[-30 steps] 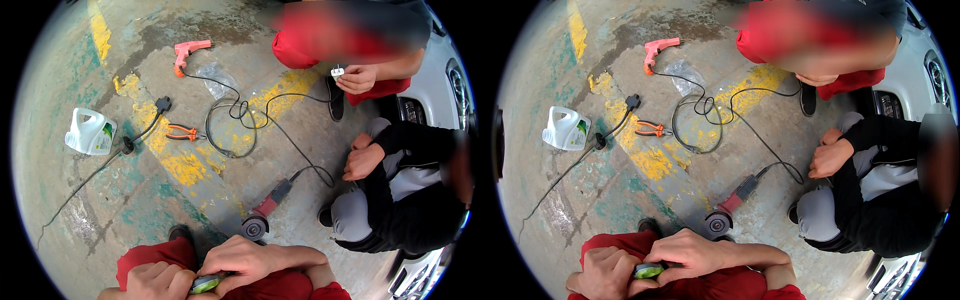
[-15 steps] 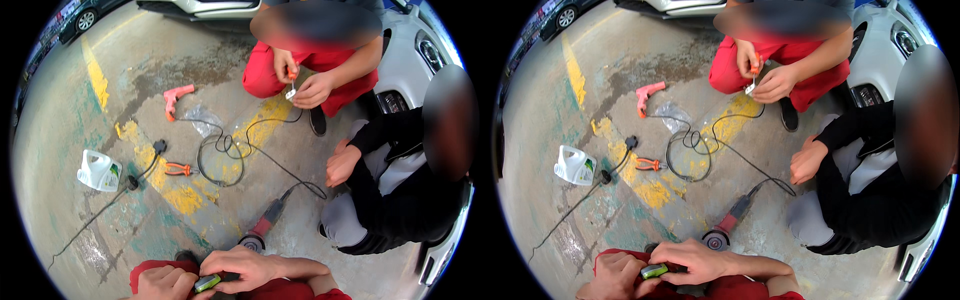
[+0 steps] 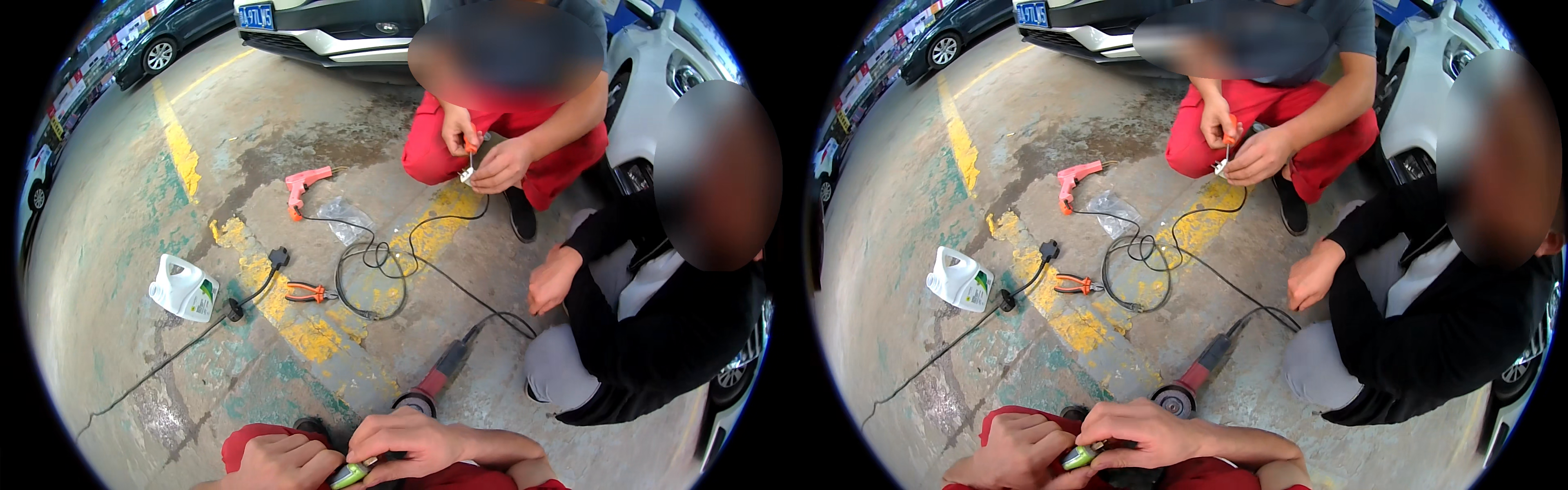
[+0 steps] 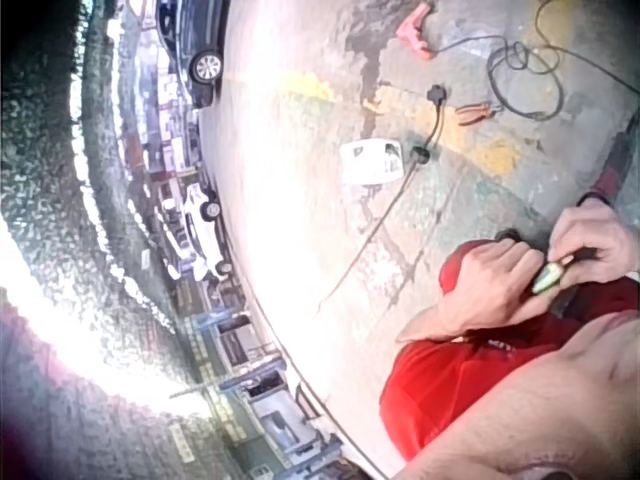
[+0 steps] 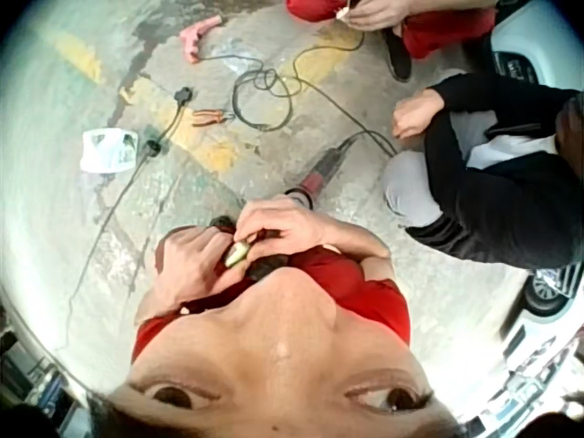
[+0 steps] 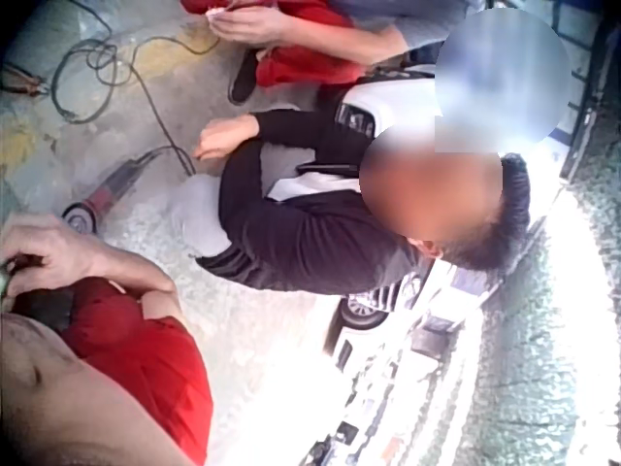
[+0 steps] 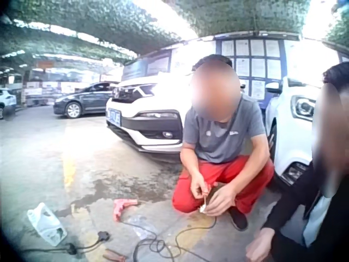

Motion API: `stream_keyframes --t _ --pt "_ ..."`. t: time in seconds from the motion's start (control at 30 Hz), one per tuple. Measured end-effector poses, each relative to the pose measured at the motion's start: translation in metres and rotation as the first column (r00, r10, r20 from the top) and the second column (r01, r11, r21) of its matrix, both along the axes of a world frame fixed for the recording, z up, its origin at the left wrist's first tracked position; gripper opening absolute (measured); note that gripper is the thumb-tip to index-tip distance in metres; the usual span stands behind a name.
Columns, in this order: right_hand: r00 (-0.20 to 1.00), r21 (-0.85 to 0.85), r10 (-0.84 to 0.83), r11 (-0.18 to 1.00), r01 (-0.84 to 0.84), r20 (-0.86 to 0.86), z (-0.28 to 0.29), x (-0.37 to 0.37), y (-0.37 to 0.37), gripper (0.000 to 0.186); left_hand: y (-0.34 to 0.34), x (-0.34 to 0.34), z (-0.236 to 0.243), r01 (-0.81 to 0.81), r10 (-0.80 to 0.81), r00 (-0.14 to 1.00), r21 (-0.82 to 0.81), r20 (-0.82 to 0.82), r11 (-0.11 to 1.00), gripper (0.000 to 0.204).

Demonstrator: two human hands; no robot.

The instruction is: The person uses a screwdriver to open a small green and grey electrical component and manipulates the internal wires. They work alongside two other individuals in a garage setting, handling tools and parts on the floor.

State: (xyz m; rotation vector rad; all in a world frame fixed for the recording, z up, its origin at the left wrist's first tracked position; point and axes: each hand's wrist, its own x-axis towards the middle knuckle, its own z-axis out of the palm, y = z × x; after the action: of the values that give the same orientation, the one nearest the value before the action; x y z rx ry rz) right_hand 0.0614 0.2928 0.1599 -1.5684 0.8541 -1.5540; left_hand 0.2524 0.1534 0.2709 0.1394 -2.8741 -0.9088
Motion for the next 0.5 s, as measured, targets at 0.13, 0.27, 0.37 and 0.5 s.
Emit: stream_keyframes --t 0.13,0.27,0.37,0.5 --pt "0.999 -0.059 -0.047 0.997 0.046 -0.012 0.002 0.005 -0.003 0.034 0.006 0.002 -0.002 -0.004 0.004 1.000 -0.042 0.008 0.999 0.027" --pt "0.992 0.053 -0.095 0.994 0.100 -0.084 0.000 0.008 0.007 0.036 0.013 0.003 0.006 -0.012 0.012 1.000 -0.017 0.015 1.000 0.025" --pt "0.990 0.038 -0.110 0.993 0.114 -0.092 -0.001 0.009 0.008 0.038 0.015 0.003 0.008 -0.019 0.019 1.000 -0.017 0.011 1.000 0.026" --pt "0.987 0.014 -0.112 0.993 0.114 -0.112 -0.002 0.012 0.003 0.041 0.014 0.006 0.012 -0.012 0.013 0.999 -0.029 0.053 1.000 0.027"
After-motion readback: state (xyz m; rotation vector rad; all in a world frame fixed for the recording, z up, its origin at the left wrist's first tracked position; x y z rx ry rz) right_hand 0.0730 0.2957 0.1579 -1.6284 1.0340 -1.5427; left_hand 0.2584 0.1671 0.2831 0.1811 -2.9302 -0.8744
